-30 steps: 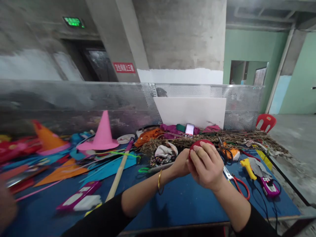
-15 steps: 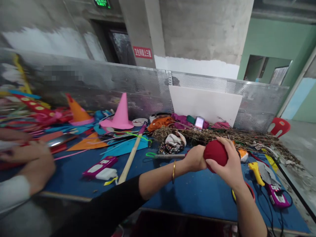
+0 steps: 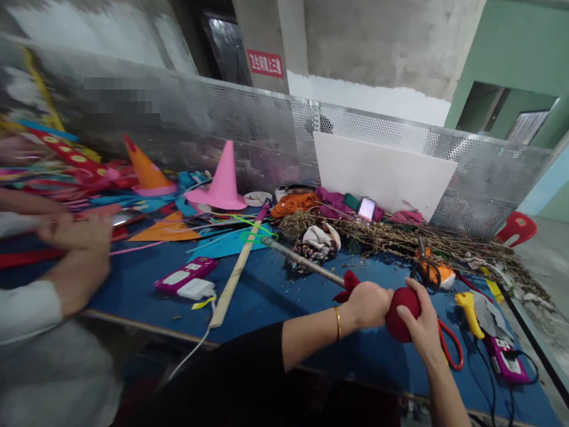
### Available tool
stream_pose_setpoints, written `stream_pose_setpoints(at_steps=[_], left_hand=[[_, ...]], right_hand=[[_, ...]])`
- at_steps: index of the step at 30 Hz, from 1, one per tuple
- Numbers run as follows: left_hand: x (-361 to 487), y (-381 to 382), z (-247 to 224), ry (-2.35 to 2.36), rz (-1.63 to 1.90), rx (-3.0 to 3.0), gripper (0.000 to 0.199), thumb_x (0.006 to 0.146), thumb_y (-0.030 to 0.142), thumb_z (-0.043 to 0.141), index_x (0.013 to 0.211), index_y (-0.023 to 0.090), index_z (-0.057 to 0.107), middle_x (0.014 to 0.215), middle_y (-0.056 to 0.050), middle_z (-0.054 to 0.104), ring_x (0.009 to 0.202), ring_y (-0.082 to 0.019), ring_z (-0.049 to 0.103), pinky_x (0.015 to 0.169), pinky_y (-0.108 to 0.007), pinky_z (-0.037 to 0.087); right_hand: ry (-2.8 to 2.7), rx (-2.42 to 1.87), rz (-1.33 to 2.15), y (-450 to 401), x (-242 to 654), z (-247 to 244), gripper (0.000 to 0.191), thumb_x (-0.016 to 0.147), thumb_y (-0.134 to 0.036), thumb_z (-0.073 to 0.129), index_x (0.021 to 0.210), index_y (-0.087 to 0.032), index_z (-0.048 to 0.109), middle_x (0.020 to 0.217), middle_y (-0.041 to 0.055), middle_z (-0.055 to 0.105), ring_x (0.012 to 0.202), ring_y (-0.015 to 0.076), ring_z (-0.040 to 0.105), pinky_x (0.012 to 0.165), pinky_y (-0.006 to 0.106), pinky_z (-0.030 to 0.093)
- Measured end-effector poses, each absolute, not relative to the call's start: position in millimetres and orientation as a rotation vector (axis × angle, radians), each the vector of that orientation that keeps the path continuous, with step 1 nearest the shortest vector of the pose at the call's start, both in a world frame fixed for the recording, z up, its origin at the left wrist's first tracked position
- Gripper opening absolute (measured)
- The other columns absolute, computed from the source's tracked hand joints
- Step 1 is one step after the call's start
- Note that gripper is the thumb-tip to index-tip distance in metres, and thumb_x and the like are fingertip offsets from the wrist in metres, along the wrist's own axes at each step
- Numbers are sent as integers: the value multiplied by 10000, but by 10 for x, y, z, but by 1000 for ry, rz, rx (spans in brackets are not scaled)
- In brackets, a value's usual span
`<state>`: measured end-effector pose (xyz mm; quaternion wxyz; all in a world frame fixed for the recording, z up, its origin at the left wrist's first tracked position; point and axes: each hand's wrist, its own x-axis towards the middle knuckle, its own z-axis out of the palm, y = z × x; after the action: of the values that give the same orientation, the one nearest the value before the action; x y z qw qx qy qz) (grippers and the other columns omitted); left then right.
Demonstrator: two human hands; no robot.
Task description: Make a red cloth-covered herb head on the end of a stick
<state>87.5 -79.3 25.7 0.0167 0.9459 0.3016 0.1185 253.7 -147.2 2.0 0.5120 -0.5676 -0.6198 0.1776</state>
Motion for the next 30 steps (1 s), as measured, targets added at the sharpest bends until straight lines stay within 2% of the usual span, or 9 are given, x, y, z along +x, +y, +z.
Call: stream_pose_setpoints(at_steps=[4, 8, 12, 16, 19, 23, 27, 30], left_hand=[[805, -695, -30, 1006, 302, 2895, 220, 739, 237, 561, 894, 115, 657, 764, -158, 718, 707, -292, 711, 612, -343, 543], [684, -536, -185, 1055, 254, 2873, 256, 726, 247, 559, 913, 106, 662, 786, -161, 722, 724, -304, 710, 634, -362, 544], [582, -404, -336, 1119, 219, 2838, 281, 709, 257, 558, 927, 110, 659, 806, -159, 725, 736, -329, 711, 637, -400, 549], [546, -346, -488, 1095, 259, 2795, 273, 705, 278, 569, 915, 125, 651, 789, -144, 726, 720, -325, 711, 622, -390, 551], [555, -343, -543, 1019, 279, 2804, 239, 735, 254, 549, 908, 123, 650, 757, -132, 724, 682, -315, 708, 599, -395, 547], [555, -349, -536, 994, 317, 2817, 205, 790, 185, 499, 896, 101, 653, 715, -143, 711, 632, -308, 695, 532, -390, 522], [530, -346, -514, 901, 317, 2779, 159, 764, 206, 567, 863, 109, 646, 688, -117, 698, 577, -279, 677, 476, -348, 482], [550, -349, -571, 876, 307, 2762, 136, 741, 223, 625, 826, 117, 642, 653, -102, 684, 557, -249, 670, 465, -298, 452]], right_hand=[[-1452, -1510, 428, -1298, 2293, -78, 433, 773, -528, 641, 1050, -196, 642, 1059, 99, 684, 989, 282, 628, 925, 452, 475], [-1485, -1497, 344, -1139, 2070, -145, 319, 801, -490, 622, 918, -194, 646, 914, 75, 668, 870, 246, 623, 833, 401, 498], [-1549, -1480, 385, -970, 2016, -261, 304, 818, -466, 615, 951, -195, 646, 935, 76, 671, 894, 249, 635, 845, 401, 510], [-1662, -1474, 492, -744, 2145, -261, 329, 830, -479, 600, 1007, -210, 668, 1015, 78, 702, 964, 258, 656, 893, 410, 520], [-1733, -1479, 461, -526, 2245, -139, 337, 844, -481, 585, 1030, -216, 678, 1044, 81, 709, 999, 264, 656, 912, 417, 518], [-1901, -1506, 460, -205, 2180, 65, 297, 878, -451, 547, 964, -209, 695, 996, 82, 721, 950, 252, 668, 869, 398, 527], [-2041, -1392, 408, 176, 1895, 270, 228, 905, -376, 524, 927, -221, 690, 963, 63, 721, 927, 221, 667, 846, 354, 519], [-2021, -1324, 209, 654, 1633, 444, 211, 916, -347, 510, 980, -220, 667, 1029, 73, 705, 981, 219, 650, 875, 341, 494]])
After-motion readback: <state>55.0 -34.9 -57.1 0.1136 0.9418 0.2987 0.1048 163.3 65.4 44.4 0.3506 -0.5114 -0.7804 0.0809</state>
